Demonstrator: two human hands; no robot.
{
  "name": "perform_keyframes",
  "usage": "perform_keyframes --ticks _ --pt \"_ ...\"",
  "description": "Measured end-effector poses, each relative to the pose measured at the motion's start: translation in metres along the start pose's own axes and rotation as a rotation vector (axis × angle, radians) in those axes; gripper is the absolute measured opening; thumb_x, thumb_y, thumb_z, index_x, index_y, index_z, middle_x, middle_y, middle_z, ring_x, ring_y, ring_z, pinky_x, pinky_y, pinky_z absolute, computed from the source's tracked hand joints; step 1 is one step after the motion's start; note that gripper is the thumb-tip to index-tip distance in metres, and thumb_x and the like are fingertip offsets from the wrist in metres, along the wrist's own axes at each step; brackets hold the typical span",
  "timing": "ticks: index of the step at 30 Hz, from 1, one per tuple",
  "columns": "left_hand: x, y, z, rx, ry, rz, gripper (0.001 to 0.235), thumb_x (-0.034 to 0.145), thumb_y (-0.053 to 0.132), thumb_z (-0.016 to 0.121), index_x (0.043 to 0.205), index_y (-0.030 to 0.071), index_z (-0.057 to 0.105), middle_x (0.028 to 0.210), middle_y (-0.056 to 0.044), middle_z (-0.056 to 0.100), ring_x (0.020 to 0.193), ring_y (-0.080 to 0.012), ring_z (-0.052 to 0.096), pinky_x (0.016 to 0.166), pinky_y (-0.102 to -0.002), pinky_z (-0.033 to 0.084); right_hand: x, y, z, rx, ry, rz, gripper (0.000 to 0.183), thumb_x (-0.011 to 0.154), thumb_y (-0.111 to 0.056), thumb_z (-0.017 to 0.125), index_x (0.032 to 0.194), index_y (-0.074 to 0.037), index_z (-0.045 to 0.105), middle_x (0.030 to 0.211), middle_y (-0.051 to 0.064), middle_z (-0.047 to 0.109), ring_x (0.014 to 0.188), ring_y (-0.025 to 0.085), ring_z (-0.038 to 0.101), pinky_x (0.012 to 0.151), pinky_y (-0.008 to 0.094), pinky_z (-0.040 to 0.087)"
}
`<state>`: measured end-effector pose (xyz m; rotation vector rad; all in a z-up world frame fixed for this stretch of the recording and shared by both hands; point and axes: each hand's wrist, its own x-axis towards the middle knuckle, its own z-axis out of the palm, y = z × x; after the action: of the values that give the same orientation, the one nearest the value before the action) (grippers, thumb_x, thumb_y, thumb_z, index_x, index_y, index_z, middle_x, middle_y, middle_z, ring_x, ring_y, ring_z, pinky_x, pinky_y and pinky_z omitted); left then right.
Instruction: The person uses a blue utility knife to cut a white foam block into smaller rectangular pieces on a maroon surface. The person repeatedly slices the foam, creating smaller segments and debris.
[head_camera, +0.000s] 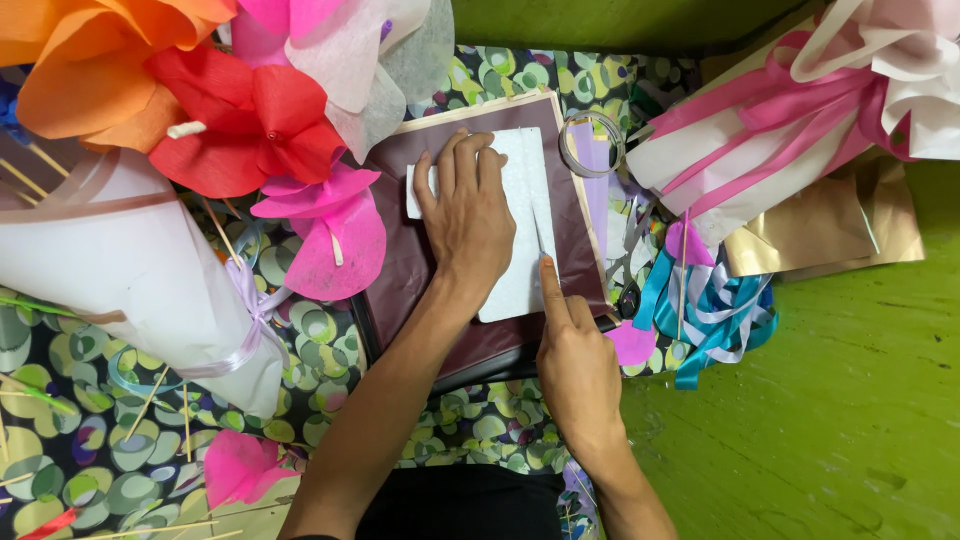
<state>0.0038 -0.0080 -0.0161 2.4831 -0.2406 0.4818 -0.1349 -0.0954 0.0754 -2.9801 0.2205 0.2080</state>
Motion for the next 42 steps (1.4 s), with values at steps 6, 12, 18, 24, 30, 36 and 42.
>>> perform_keyframes --ticks 6,12,18,24,30,36,42 --pt "0.002 0.005 -0.007 0.036 0.037 -0.015 0.011 0.101 0.005 0.058 0.107 0.014 0.059 0.125 -0.001 0.060 0.134 -0.0238 0.052 0.114 -0.050 0.024 -0.013 0.003 0.014 0.032 -0.056 0.055 0.070 0.095 0.004 0.044 0.160 -0.021 0.036 0.092 0.013 0.061 0.056 0.039 0.062 0.047 0.051 0.052" --pt "0.002 0.008 -0.010 0.043 0.065 -0.023 0.012 0.101 0.005 0.056 0.105 0.015 0.061 0.125 0.001 0.064 0.132 -0.0225 0.055 0.114 -0.046 0.026 -0.034 0.012 0.033 0.026 -0.056 0.057 0.075 0.097 0.006 0.042 0.165 -0.020 0.023 0.091 0.012 0.055 0.043 0.031 0.047 0.039 0.047 0.039" --pt "0.002 0.009 -0.012 0.034 0.054 -0.017 0.015 0.100 0.003 0.054 0.106 0.015 0.062 0.125 0.000 0.063 0.131 -0.0234 0.055 0.114 -0.046 0.027 -0.053 0.017 0.043 0.079 -0.028 0.070 0.071 0.101 0.003 0.043 0.165 -0.021 0.024 0.092 0.008 0.055 0.043 0.023 0.040 0.037 0.041 0.034" --pt "0.002 0.010 -0.013 0.033 0.053 -0.014 0.016 0.101 0.002 0.052 0.105 0.014 0.061 0.124 0.000 0.063 0.132 -0.0232 0.055 0.113 -0.045 0.026 -0.074 0.026 0.058 0.046 -0.013 0.045 0.080 0.093 0.011 0.046 0.164 -0.019 0.026 0.088 0.005 0.051 0.047 0.020 0.034 0.038 0.038 0.032" --pt "0.000 0.010 -0.010 0.017 0.027 0.008 0.015 0.101 0.002 0.053 0.106 0.013 0.062 0.124 -0.002 0.062 0.132 -0.0245 0.054 0.113 -0.046 0.026 -0.082 0.029 0.067 0.058 0.034 0.022 0.080 0.091 0.013 0.048 0.163 -0.016 0.030 0.084 0.002 0.047 0.047 0.016 0.029 0.038 0.036 0.027" --pt "0.002 0.004 -0.005 0.027 -0.034 0.064 0.024 0.094 -0.007 0.052 0.110 0.010 0.058 0.131 -0.007 0.060 0.136 -0.0308 0.048 0.113 -0.050 0.026 -0.068 0.034 0.059 0.098 -0.004 0.013 0.075 0.095 0.010 0.046 0.163 -0.017 0.030 0.083 0.004 0.052 0.046 0.015 0.030 0.037 0.034 0.027" --pt "0.001 -0.001 -0.004 0.071 -0.092 0.088 0.040 0.079 -0.014 0.054 0.112 0.008 0.057 0.133 -0.007 0.059 0.137 -0.0317 0.045 0.112 -0.053 0.026 -0.062 0.040 0.066 0.194 -0.013 0.032 0.074 0.098 0.005 0.051 0.164 -0.021 0.027 0.083 0.006 0.051 0.051 0.020 0.040 0.041 0.040 0.033"
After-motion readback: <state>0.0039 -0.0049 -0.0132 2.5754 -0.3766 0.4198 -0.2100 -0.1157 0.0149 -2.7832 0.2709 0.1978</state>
